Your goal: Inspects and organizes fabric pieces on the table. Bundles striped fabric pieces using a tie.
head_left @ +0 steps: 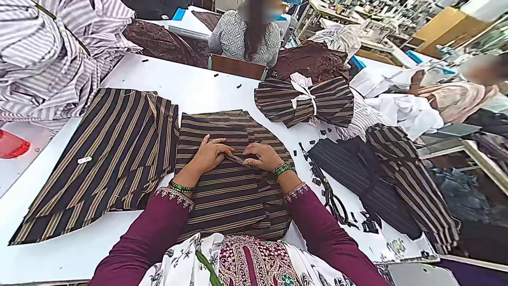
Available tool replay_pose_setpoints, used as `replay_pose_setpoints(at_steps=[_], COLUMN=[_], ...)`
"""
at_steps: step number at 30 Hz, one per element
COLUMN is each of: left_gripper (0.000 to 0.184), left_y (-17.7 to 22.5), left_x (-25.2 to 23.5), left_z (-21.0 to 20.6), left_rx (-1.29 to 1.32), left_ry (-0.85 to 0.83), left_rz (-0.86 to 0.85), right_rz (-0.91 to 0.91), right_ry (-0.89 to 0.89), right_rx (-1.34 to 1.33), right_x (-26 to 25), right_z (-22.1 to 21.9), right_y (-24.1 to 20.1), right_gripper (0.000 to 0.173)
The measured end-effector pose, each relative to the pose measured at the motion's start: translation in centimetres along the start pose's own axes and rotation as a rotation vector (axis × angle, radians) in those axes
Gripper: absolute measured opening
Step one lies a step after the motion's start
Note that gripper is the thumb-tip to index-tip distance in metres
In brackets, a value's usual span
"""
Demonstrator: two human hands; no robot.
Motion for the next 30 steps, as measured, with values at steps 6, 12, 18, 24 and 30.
replay_pose_setpoints(at_steps=[6,12,18,24,30], left_gripper=[0.045,0.106,0.103,0.101,0.104], left_y=[0.1,2.4,7.0,6.3,5.3], left_x=[-0.3,0.7,1.9,-1.7,-6.2], left_z=[0.1,-0.9,-4.1,-2.0,-2.1], left_rx=[0.032,-0.267,-0.392,-0.446,-0.448], left_ry=[0.028,-0.045,-0.427,-0.474,-0.502], left_rz=[0.068,0.395,0.412,0.333,0.145], right_rz=[-0.148,-0.552,-0.639,-0.557,-0.676], right_ry=[-0.075,-0.045,-0.104,0.083,0.063], right_rx=[-0.135,-0.248,-0.192,-0.217,-0.081], right_x=[-0.4,-2.4,-4.2,-2.6,-0.8], right_z=[1.1,2.2,2.7,4.0,4.2], right_y=[0.1,0.2,0.2,1.6,3.2], right_gripper=[0.051,0.043,0.04,0.019,0.022])
Point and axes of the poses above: each hand's wrist, its own x-axis away from the middle knuckle, its own z-axis out of the back of the hand, y = z × x, the point moved 3 cm from there along -x, towards the middle knuckle, and after that the axes turned 11 degrees about -y, right-handed, at the moved point
